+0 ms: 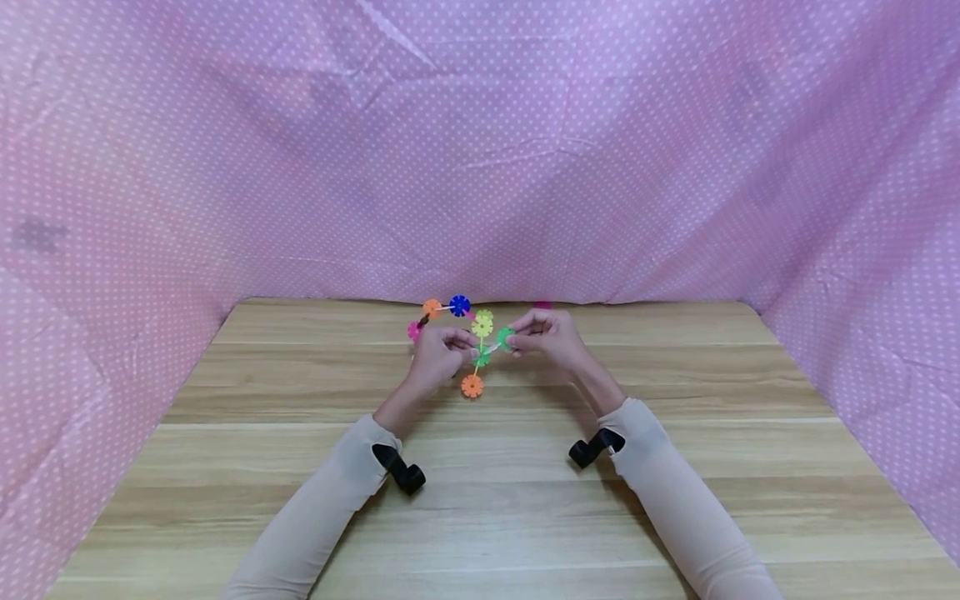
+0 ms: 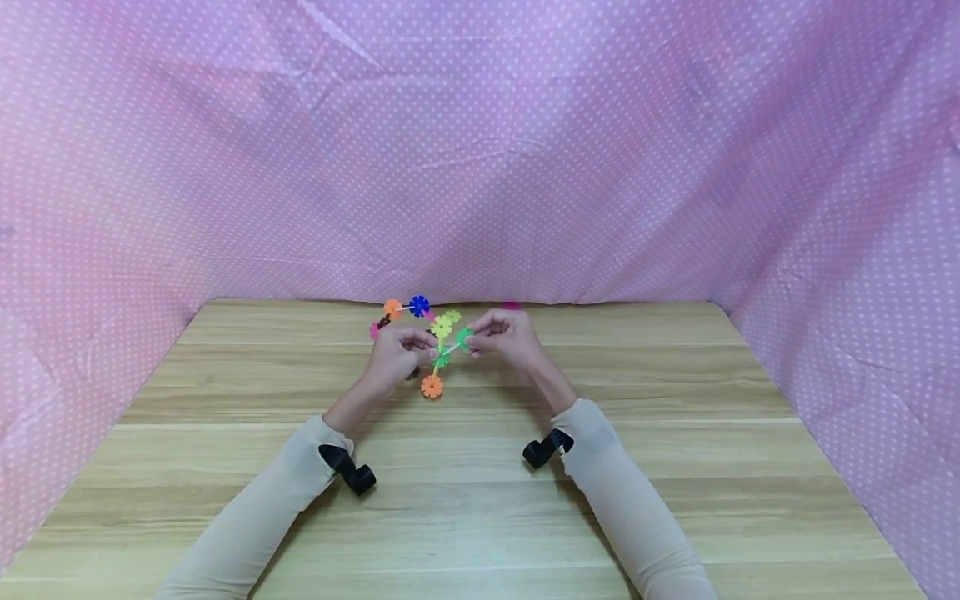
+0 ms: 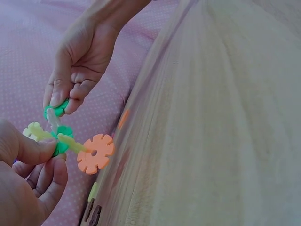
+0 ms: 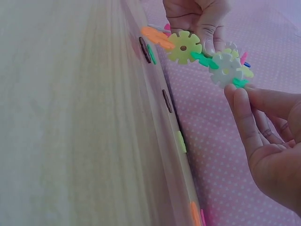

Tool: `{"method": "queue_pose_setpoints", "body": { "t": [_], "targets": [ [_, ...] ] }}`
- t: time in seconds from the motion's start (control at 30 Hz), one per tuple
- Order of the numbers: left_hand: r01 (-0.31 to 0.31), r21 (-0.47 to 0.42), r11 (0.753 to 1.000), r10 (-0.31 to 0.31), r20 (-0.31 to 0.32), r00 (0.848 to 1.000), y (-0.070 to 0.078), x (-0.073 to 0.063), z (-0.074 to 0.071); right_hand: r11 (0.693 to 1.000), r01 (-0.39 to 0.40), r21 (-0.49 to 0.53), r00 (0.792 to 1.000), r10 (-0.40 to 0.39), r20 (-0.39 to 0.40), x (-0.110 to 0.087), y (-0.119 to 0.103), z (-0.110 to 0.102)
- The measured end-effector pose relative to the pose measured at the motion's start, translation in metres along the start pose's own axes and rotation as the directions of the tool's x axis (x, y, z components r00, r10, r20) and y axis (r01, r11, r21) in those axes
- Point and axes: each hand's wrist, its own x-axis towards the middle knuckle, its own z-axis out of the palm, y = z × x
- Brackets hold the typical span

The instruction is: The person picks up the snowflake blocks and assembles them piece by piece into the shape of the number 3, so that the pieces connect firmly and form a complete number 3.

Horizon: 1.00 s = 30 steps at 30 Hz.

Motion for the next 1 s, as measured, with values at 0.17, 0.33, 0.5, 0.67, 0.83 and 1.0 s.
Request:
{"method": "queue_pose_setpoints", "body": {
  "t": [0.17, 0.33, 0.5, 0.67, 0.83, 1.0],
  "targets": [
    [-0.013, 0.033, 0.999, 0.014, -0.011, 1.000, 0.0010, -0.0006, -0.0003, 1.000, 0.001, 0.016, 1.000, -0.001, -0.007, -0.0008, -0.0003, 0.0020],
    [-0.034, 0.073, 0.997, 0.036, -0.018, 0.999, 0.0053, -0.0027, -0.0012, 1.000, 0.010, 0.014, 1.000, -0.010, -0.010, -0.0010, -0.0022, 0.0045],
    [-0.042, 0.092, 0.995, 0.044, -0.020, 0.999, 0.0091, -0.0043, -0.0010, 0.999, 0.035, 0.000, 0.999, -0.035, -0.023, -0.0017, -0.0050, 0.0065],
    [-0.025, 0.089, 0.996, 0.026, -0.004, 1.000, 0.0083, -0.0033, -0.0020, 0.999, 0.034, -0.013, 0.998, -0.034, -0.043, -0.0018, -0.0063, 0.0080],
    [0.069, 0.072, 0.995, -0.073, 0.055, 0.996, 0.0040, -0.0005, -0.0011, 0.999, 0.001, -0.047, 0.998, -0.003, -0.057, -0.0008, -0.0054, 0.0085],
    [0.127, 0.019, 0.992, -0.128, 0.054, 0.990, 0.0025, 0.0007, 0.0035, 0.998, -0.032, -0.057, 0.998, 0.029, -0.061, -0.0007, -0.0057, 0.0066]
  ]
}}
